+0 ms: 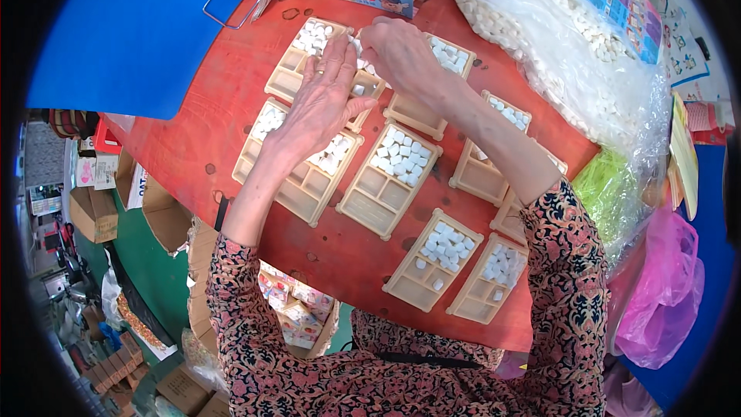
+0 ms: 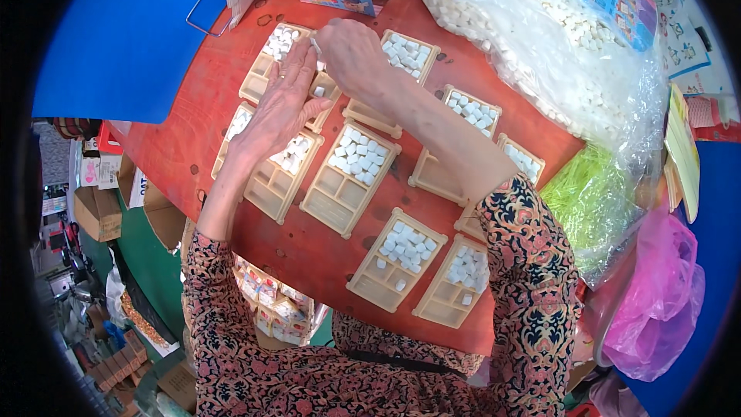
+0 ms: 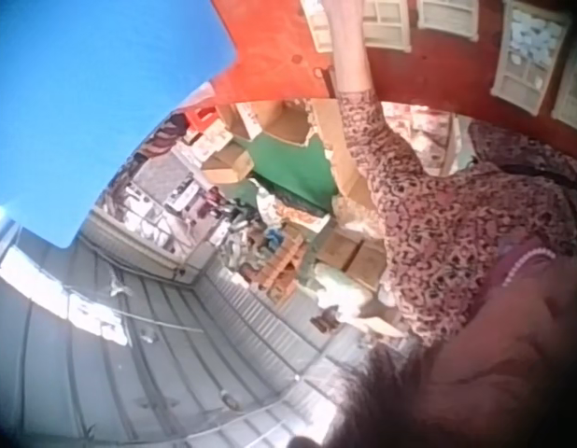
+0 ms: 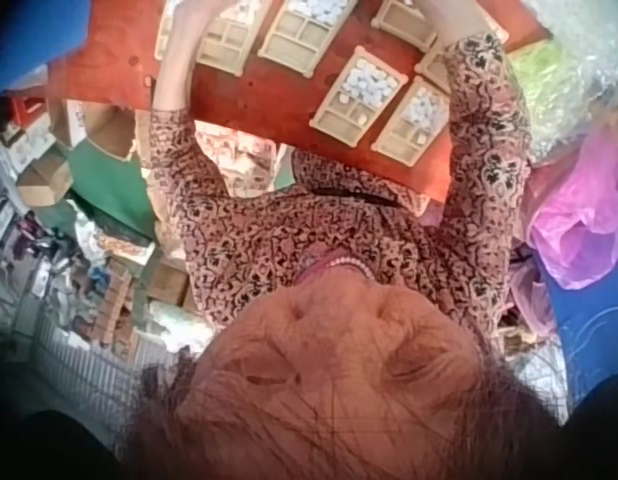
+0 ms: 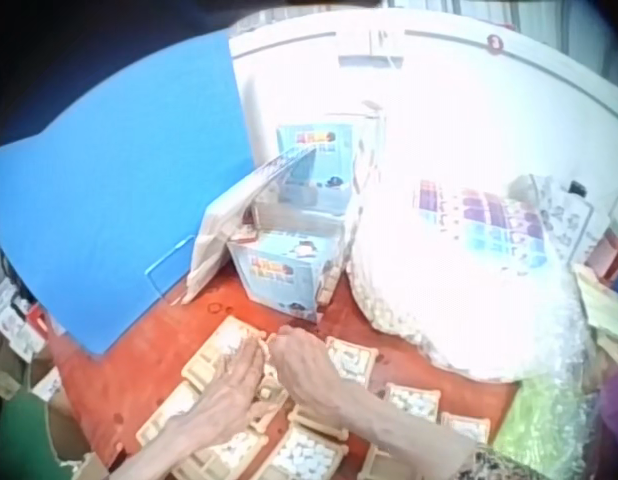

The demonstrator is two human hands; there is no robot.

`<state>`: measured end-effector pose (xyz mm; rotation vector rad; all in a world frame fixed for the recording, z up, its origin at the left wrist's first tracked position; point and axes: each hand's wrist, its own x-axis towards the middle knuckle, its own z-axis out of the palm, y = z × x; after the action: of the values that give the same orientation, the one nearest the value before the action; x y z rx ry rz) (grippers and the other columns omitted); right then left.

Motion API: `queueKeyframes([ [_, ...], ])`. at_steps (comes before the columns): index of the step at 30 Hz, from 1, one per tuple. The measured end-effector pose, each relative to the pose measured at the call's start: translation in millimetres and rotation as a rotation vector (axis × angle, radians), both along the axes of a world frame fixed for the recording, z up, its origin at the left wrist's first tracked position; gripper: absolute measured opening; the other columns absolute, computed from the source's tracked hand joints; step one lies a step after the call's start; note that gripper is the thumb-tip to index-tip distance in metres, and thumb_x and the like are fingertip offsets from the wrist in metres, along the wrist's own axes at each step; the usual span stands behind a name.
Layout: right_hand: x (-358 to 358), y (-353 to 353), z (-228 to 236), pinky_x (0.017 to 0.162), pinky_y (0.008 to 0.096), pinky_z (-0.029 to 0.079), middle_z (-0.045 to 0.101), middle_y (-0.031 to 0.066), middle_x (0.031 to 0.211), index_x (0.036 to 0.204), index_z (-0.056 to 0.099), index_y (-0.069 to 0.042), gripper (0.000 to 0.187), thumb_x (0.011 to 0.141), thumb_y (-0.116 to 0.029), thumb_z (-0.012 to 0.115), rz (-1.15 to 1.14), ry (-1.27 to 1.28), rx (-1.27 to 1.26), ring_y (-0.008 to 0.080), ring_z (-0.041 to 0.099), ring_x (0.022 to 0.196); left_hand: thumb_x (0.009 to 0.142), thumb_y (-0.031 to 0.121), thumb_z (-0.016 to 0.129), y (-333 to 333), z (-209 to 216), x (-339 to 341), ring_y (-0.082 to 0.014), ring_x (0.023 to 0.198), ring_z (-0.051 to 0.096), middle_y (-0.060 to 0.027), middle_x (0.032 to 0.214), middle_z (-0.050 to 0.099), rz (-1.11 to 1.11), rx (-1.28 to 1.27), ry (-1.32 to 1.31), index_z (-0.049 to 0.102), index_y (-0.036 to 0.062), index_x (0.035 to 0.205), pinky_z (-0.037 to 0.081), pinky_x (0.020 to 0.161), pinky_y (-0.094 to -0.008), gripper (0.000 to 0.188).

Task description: Organizing and placing small white plastic cubes into wooden compartment trays.

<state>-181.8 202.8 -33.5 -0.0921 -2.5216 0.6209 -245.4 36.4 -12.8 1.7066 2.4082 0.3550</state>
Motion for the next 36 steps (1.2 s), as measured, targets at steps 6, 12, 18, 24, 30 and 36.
queueKeyframes([
  [6,18.4,19.3,40.5,0.064,0.0338,0.048,0.064,0.0129,0.076,0.085,0.066,0.000,0.011,0.079,-0.009,0.066,-0.038,-0.035,-0.221,0.0235,0.061,0.068,0.091,0.039,0.054,-0.3,-2.7,0.2,-0.0355,0.144,0.009,-0.0251,0.154,0.010,-0.022,0.028,0.001,0.018,-0.0077,0.145,0.013,0.116,-0.0517,0.079],
  [12,94.4,108.5,97.9,0.070,0.0253,0.049,0.067,0.0067,0.081,0.091,0.065,-0.001,0.012,0.086,-0.011,0.067,-0.313,0.199,0.074,0.0122,0.061,0.071,0.092,0.043,0.051,6.8,-5.0,1.9,-0.0362,0.143,0.013,-0.0261,0.153,0.013,-0.102,0.012,0.069,0.020,-0.0086,0.144,0.016,0.115,-0.0518,0.079],
  [18,162.1,199.3,77.2,0.068,0.0288,0.050,0.069,0.0116,0.088,0.099,0.067,-0.003,0.015,0.086,-0.010,0.063,-0.725,-0.059,0.434,0.0217,0.065,0.073,0.091,0.043,0.053,6.5,-4.0,1.5,-0.0369,0.142,0.017,-0.0270,0.151,0.018,-0.105,0.042,0.074,0.022,-0.0090,0.143,0.018,0.114,-0.0518,0.079],
  [24,142.6,138.9,64.3,0.075,0.0329,0.051,0.066,0.0147,0.094,0.102,0.065,-0.001,0.021,0.083,0.002,0.059,-0.451,0.082,0.260,0.0270,0.065,0.080,0.090,0.041,0.056,16.0,-5.3,10.3,-0.0365,0.142,0.016,-0.0272,0.151,0.018,-0.134,0.053,0.071,0.021,-0.0090,0.142,0.017,0.115,-0.0522,0.080],
  [30,82.3,34.4,53.6,0.076,0.0413,0.050,0.059,0.0159,0.092,0.098,0.060,0.001,0.022,0.076,0.001,0.057,0.034,0.029,0.277,0.0345,0.059,0.091,0.091,0.037,0.054,17.1,-4.5,10.6,-0.0324,0.144,0.011,-0.0203,0.155,0.011,-0.089,-0.063,0.088,0.013,-0.0026,0.147,0.013,0.117,-0.0476,0.080],
  [36,45.1,18.0,12.1,0.073,0.0421,0.049,0.058,0.0167,0.083,0.085,0.061,0.002,0.011,0.075,-0.001,0.059,0.057,-0.086,0.145,0.0345,0.059,0.086,0.091,0.045,0.052,24.3,-0.2,15.1,-0.0334,0.144,0.012,-0.0247,0.153,0.016,-0.119,-0.056,0.098,0.020,-0.0073,0.144,0.015,0.116,-0.0500,0.081],
])
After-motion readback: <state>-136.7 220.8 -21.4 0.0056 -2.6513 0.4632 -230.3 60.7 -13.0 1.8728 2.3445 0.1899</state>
